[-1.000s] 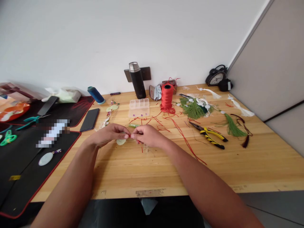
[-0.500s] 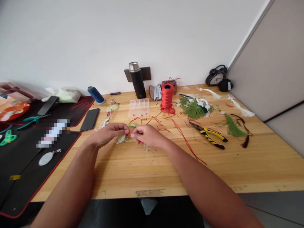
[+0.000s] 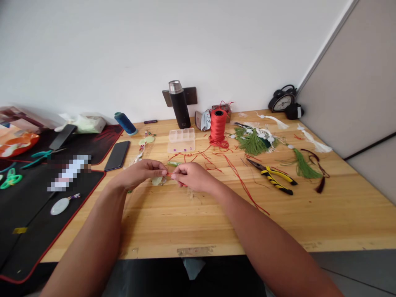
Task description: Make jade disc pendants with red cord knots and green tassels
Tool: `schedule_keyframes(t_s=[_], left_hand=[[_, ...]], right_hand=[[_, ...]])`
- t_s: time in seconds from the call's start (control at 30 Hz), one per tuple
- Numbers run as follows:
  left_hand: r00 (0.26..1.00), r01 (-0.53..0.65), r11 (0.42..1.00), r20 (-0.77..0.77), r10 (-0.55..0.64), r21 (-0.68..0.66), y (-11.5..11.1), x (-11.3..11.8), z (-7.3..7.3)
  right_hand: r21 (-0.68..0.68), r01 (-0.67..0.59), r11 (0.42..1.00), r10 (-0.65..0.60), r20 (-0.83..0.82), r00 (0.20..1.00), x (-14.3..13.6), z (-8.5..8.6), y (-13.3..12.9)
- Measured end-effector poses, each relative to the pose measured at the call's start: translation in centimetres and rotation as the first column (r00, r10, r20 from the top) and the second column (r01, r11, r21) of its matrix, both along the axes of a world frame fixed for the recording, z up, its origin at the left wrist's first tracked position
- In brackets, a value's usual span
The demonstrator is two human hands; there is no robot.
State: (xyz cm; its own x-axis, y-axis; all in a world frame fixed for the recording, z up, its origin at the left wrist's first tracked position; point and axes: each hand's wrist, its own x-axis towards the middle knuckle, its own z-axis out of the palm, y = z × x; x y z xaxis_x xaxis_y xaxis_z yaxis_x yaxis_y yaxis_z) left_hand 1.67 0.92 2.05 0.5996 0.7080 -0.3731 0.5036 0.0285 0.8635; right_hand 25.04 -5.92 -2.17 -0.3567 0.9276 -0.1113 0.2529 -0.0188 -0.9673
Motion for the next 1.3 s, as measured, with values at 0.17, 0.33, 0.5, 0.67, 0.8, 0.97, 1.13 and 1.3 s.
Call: schedule_keyframes(t_s=[0.17, 0.33, 0.5, 0.67, 0.8, 0.97, 1.13, 1.3], left_hand=[[1.000, -0.003, 1.000, 0.003, 0.003, 0.017, 0.0, -0.2, 0.0], [1.000, -0.004, 0.998, -0.009, 0.004, 0.060, -0.1, 0.0, 0.1], [1.000, -0.016, 0.997, -0.012, 0.017, 0.080, 0.0, 0.1, 0.1], [0.998, -0.051, 0.995, 0.031, 0.049, 0.086, 0.1, -0.1, 0.3], [0.998, -0.063, 0.995, 0.029, 0.061, 0.079, 0.3, -0.1, 0.1], [0.996, -0.085, 0.993, 0.004, 0.085, 0.082, 0.3, -0.1, 0.0], [0.998, -0.064, 0.995, 0.006, 0.064, 0.079, 0.2, -0.1, 0.3], [0.997, -0.075, 0.992, 0.008, 0.074, 0.100, 0.3, 0.0, 0.2]], right_hand=[[-0.004, 0.009, 1.000, -0.009, 0.009, 1.000, 0.0, 0.1, -0.1], [-0.009, 0.013, 1.000, -0.013, 0.000, 1.000, -0.1, 0.2, -0.2], [0.042, 0.047, 0.998, -0.048, 0.022, 0.999, -0.1, 0.2, 0.0], [0.135, 0.263, 0.955, -0.272, 0.052, 0.961, 0.5, 0.1, 0.6], [0.254, 0.404, 0.879, -0.432, 0.064, 0.899, 0.8, 0.0, 0.9], [0.346, 0.475, 0.809, -0.498, -0.024, 0.867, 0.7, -0.1, 1.0], [0.340, 0.545, 0.766, -0.555, -0.077, 0.828, 1.3, -0.7, 1.5], [0.284, 0.513, 0.810, -0.509, -0.094, 0.856, 1.1, -0.3, 1.3]])
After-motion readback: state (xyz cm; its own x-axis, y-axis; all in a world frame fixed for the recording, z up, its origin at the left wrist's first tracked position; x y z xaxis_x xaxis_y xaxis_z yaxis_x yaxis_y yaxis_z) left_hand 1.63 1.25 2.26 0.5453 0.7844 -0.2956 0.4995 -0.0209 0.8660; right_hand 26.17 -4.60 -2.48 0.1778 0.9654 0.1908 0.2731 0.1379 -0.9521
